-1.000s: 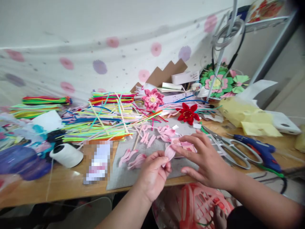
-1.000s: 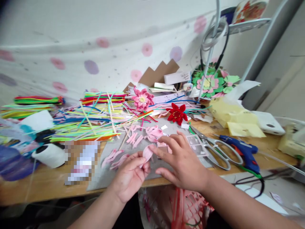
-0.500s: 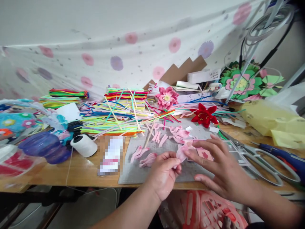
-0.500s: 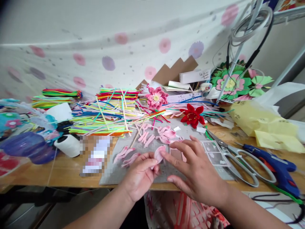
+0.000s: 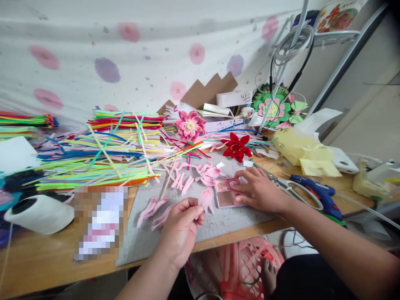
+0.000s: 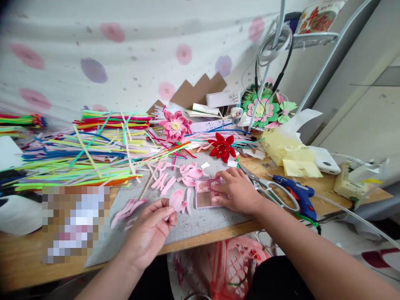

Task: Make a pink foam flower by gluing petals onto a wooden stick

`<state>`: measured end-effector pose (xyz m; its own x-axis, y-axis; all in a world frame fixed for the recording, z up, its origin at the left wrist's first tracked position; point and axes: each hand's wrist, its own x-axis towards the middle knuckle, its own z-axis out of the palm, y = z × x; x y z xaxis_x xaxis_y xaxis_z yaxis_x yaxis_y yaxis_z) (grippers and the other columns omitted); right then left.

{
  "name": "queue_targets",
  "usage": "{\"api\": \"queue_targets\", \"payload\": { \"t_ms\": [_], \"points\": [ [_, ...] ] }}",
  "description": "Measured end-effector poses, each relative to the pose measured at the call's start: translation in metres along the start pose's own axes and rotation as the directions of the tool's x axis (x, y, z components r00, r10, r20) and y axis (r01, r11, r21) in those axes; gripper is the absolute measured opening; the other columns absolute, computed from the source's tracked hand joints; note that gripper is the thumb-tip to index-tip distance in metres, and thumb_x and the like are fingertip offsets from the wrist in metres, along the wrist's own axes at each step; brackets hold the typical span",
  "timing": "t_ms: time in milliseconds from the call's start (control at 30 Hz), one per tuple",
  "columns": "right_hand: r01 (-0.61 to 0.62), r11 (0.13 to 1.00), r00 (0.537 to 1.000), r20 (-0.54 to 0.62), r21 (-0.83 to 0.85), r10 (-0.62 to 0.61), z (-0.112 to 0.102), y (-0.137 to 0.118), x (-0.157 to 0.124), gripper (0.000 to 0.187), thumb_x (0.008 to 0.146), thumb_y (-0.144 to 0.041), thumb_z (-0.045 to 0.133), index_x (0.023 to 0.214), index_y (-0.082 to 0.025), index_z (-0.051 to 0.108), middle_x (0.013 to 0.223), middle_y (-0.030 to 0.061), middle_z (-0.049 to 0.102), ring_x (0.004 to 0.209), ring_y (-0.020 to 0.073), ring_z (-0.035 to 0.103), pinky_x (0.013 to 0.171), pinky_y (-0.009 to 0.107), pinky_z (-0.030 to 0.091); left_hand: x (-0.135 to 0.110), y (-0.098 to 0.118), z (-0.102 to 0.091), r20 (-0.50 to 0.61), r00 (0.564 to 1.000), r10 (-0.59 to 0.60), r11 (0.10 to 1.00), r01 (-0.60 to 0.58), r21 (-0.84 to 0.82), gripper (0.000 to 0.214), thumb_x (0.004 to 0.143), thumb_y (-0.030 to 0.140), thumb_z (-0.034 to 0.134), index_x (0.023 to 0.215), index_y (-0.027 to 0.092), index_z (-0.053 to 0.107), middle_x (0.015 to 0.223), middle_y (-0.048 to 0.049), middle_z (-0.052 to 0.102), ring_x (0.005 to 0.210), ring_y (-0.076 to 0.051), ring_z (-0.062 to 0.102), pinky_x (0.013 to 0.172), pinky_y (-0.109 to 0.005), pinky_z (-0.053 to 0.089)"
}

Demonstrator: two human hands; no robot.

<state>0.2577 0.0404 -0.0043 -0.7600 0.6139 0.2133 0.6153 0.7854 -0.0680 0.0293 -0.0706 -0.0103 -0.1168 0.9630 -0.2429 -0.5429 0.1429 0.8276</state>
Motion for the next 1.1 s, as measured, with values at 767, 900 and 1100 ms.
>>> {"api": "queue_targets", "payload": {
  "t_ms": [767,900,1100],
  "points": [
    [0.197,0.980,0.924,-0.339,0.026,-0.177,-0.018,-0.070,-0.002,0.053,0.083,-0.058,0.047,0.124,-0.025,0.056,0.121,0.0114,0.044,0.106,0.0299,0.040,0.097,0.060,0.024,-0.009,0.001,0.009,0.039,0.999,0.014,0.999,-0.015,0.034,0.006,0.068,0.012,0.065,0.064,0.014,0.061,0.058,0.0019,0.052,0.057,-0.008,0.044,0.057,-0.021,0.036],
    [0.213,0.977,0.920,-0.339,0.008,-0.197,-0.019,-0.069,-0.006,0.054,0.083,-0.058,0.047,0.128,-0.028,0.052,0.122,0.0104,0.044,0.107,0.0299,0.040,0.098,0.061,0.022,-0.010,0.002,0.011,0.066,0.996,-0.056,0.996,0.061,-0.066,0.005,0.069,0.009,0.065,0.067,0.013,0.062,0.059,0.0019,0.052,0.055,-0.008,0.045,0.055,-0.020,0.037],
    [0.211,0.977,0.915,-0.355,0.016,-0.192,-0.021,-0.070,-0.009,0.059,0.083,-0.058,0.047,0.132,-0.026,0.047,0.123,0.0114,0.043,0.107,0.0304,0.040,0.097,0.061,0.023,-0.012,0.003,0.012,0.111,0.989,-0.095,0.984,0.110,-0.139,0.005,0.071,0.008,0.064,0.073,0.012,0.065,0.061,0.0019,0.052,0.054,-0.006,0.047,0.053,-0.018,0.038]
  ]
}}
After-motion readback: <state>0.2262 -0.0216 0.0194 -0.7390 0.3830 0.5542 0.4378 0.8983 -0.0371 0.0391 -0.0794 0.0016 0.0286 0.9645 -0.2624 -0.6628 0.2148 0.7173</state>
